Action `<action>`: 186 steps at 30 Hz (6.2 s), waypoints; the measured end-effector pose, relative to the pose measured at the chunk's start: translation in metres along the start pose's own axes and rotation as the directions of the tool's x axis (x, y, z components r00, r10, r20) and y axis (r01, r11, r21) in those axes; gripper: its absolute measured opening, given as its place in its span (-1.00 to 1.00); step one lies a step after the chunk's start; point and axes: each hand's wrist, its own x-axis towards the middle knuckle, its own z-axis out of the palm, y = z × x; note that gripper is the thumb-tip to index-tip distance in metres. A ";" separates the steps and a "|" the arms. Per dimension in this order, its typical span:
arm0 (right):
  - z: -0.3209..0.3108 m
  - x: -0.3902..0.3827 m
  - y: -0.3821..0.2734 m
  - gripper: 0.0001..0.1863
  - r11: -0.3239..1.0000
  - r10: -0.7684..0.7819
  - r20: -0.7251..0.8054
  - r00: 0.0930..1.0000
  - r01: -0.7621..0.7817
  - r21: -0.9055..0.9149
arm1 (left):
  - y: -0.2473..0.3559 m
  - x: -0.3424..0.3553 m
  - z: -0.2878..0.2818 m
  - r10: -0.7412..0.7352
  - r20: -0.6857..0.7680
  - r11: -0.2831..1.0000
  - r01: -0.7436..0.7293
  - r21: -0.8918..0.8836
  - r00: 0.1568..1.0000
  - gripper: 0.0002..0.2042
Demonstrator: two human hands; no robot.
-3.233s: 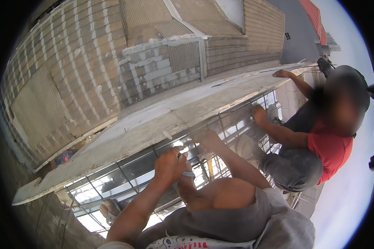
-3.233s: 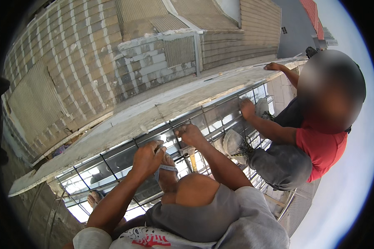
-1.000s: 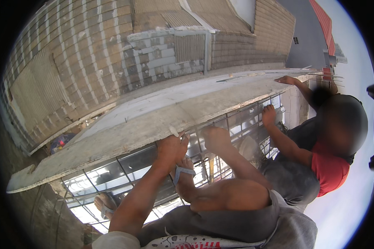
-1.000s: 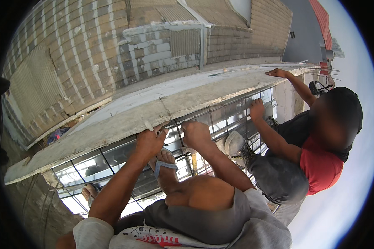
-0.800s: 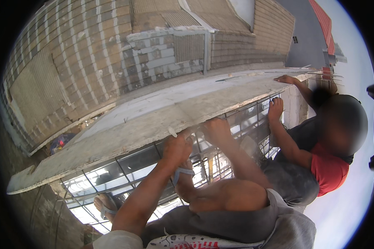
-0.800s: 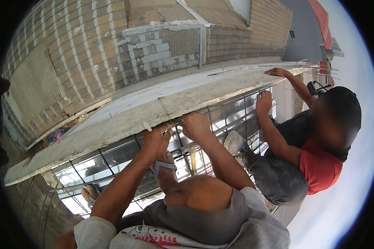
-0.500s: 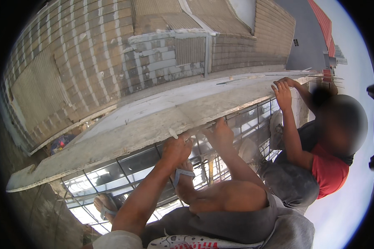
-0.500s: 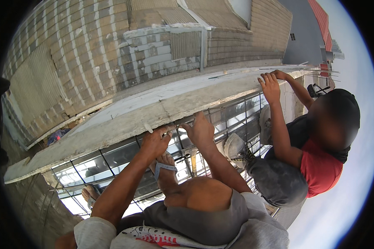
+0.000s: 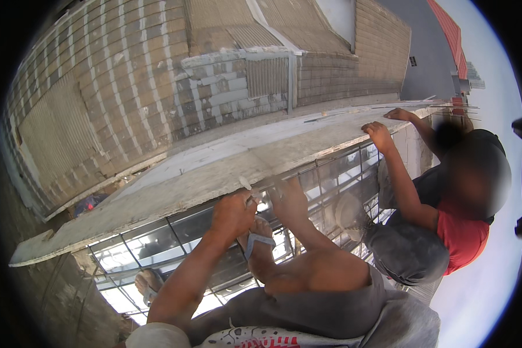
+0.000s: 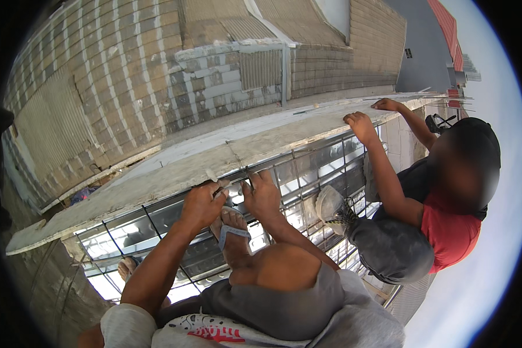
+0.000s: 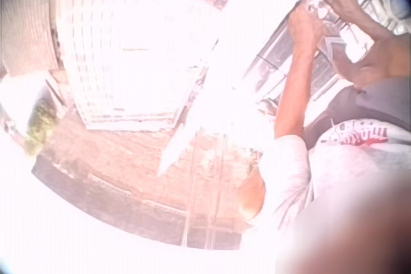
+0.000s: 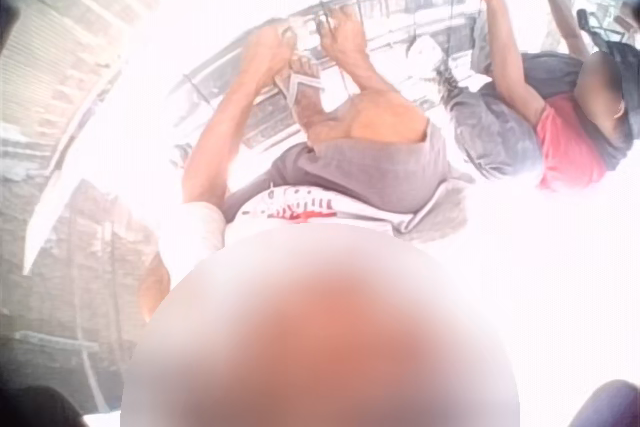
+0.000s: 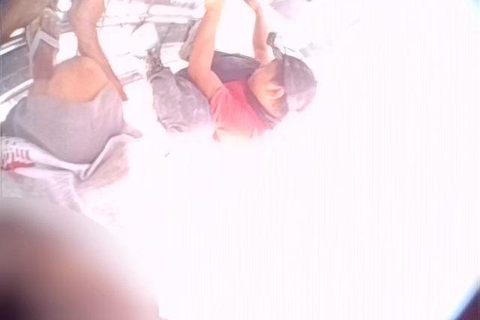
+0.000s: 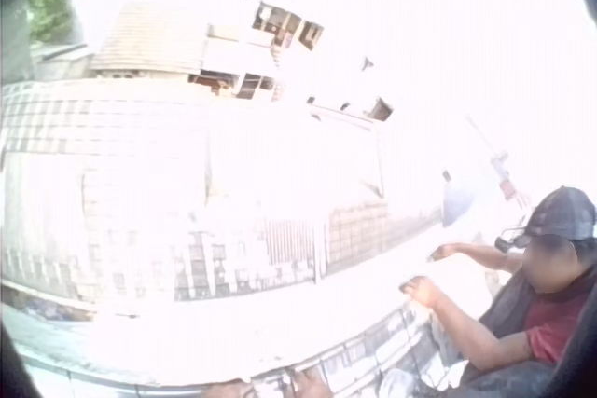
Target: The person lifts a large white panel onto a metal roof frame and secures it by hammering nails along its edges. A coworker assists by holding the panel and also hammering nails. The panel is aligned and fastened to the roof structure.
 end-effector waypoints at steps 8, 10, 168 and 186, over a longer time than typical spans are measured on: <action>-0.007 0.006 -0.013 -0.66 0.528 0.481 0.387 0.787 -0.612 0.589 | -0.013 -0.004 -0.002 -0.037 -0.007 0.999 0.037 0.000 0.999 -0.59; -0.006 0.008 -0.014 -0.68 0.437 0.514 0.413 0.752 -0.644 0.628 | -0.013 -0.003 -0.003 -0.054 -0.015 0.998 0.054 -0.015 0.998 -0.60; -0.054 0.256 0.002 -0.30 0.977 -0.042 0.573 0.819 -0.087 0.195 | 0.012 0.008 -0.041 0.100 -0.315 0.911 0.040 0.409 0.944 -0.64; -0.038 0.226 0.013 -0.30 0.984 -0.115 0.612 0.783 0.175 -0.039 | 0.010 0.007 -0.040 0.149 -0.347 0.911 0.008 0.412 0.926 -0.64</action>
